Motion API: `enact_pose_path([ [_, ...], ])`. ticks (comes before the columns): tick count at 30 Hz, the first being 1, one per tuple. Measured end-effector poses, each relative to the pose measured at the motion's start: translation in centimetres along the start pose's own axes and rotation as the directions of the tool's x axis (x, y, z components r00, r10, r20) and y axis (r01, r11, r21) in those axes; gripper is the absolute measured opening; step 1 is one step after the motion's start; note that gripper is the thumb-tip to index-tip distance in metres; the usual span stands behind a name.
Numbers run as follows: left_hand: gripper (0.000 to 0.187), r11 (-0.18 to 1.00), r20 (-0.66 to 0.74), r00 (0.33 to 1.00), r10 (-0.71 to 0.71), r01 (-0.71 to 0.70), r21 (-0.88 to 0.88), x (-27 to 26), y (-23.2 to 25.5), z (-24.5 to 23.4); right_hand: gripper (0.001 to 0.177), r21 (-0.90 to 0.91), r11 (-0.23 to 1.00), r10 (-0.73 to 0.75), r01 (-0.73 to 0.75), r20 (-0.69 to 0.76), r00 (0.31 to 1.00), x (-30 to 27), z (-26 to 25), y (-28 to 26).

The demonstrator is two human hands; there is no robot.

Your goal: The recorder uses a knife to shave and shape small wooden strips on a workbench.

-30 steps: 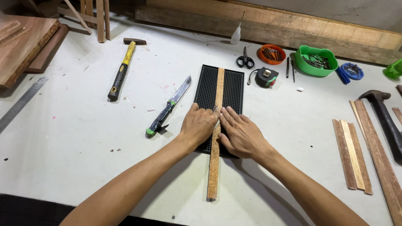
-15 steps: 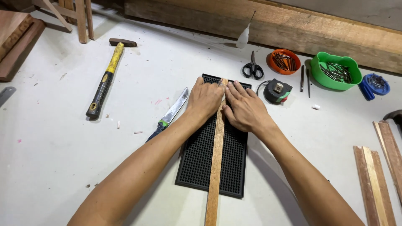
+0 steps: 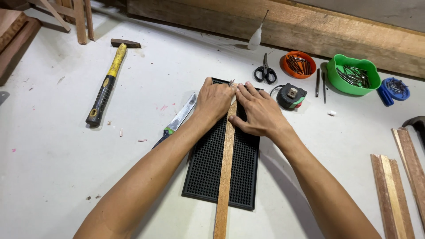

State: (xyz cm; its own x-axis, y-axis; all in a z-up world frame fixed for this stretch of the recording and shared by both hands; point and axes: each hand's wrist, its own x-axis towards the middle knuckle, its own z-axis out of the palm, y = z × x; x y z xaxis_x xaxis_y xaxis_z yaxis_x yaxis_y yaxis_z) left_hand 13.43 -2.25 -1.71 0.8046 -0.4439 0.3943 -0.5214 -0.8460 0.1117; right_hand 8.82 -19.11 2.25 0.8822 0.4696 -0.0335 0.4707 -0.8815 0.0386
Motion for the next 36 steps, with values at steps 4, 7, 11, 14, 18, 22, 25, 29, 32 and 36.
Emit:
enact_pose_path([
  [4, 0.03, 0.999, 0.097, 0.995, -0.002, -0.001, 0.034, -2.6, 1.6, -2.4, 0.091, 0.0, 1.0, 0.02, -0.02, 0.021, 1.0, -2.5, -0.4, -2.1],
  [7, 0.03, 1.0, 0.091, 0.996, -0.012, 0.012, -0.004, -5.5, 3.1, -3.5, 0.09, -0.009, 1.0, -0.002, 0.002, 0.016, 1.0, -5.1, -0.3, -3.7],
  [11, 0.021, 1.0, 0.013, 1.0, 0.025, -0.026, 0.004, -9.8, 5.0, -4.8, 0.089, -0.01, 0.999, -0.04, 0.04, 0.024, 0.999, -8.9, -0.4, -6.2],
  [14, 0.02, 0.999, 0.02, 0.999, 0.04, -0.039, -0.015, -13.1, 6.6, -6.9, 0.086, -0.014, 0.998, -0.061, 0.061, 0.019, 0.998, -11.9, 0.1, -8.1],
  [18, 0.02, 0.998, 0.048, 0.997, 0.061, -0.059, -0.031, -16.9, 8.1, -8.5, 0.083, -0.036, 0.994, -0.102, 0.102, -0.005, 0.995, -15.4, 0.2, -10.3],
  [22, 0.024, 0.997, -0.04, 0.998, 0.053, -0.054, -0.048, -17.7, 8.3, -8.4, 0.084, -0.111, 0.99, -0.09, 0.089, -0.007, 0.996, -16.3, 0.2, -11.3],
  [25, 0.023, 0.998, 0.043, 0.998, 0.044, -0.042, -0.047, -16.9, 8.0, -8.3, 0.083, -0.109, 0.991, -0.071, 0.072, 0.01, 0.997, -15.6, 0.4, -10.7],
  [29, 0.022, 0.996, -0.007, 0.998, 0.069, -0.069, -0.062, -15.0, 7.2, -7.8, 0.081, -0.056, 0.997, -0.051, 0.052, 0.01, 0.999, -13.9, 0.4, -9.2],
  [32, 0.023, 0.997, 0.016, 0.998, 0.062, -0.061, -0.038, -12.0, 6.1, -7.4, 0.08, -0.045, 0.998, -0.041, 0.041, -0.006, 0.999, -11.3, 0.1, -7.4],
  [36, 0.023, 0.998, 0.027, 0.999, 0.036, -0.035, -0.055, -8.3, 4.5, -5.6, 0.078, -0.027, 0.999, -0.027, 0.027, -0.028, 0.999, -7.8, 0.5, -4.9],
])
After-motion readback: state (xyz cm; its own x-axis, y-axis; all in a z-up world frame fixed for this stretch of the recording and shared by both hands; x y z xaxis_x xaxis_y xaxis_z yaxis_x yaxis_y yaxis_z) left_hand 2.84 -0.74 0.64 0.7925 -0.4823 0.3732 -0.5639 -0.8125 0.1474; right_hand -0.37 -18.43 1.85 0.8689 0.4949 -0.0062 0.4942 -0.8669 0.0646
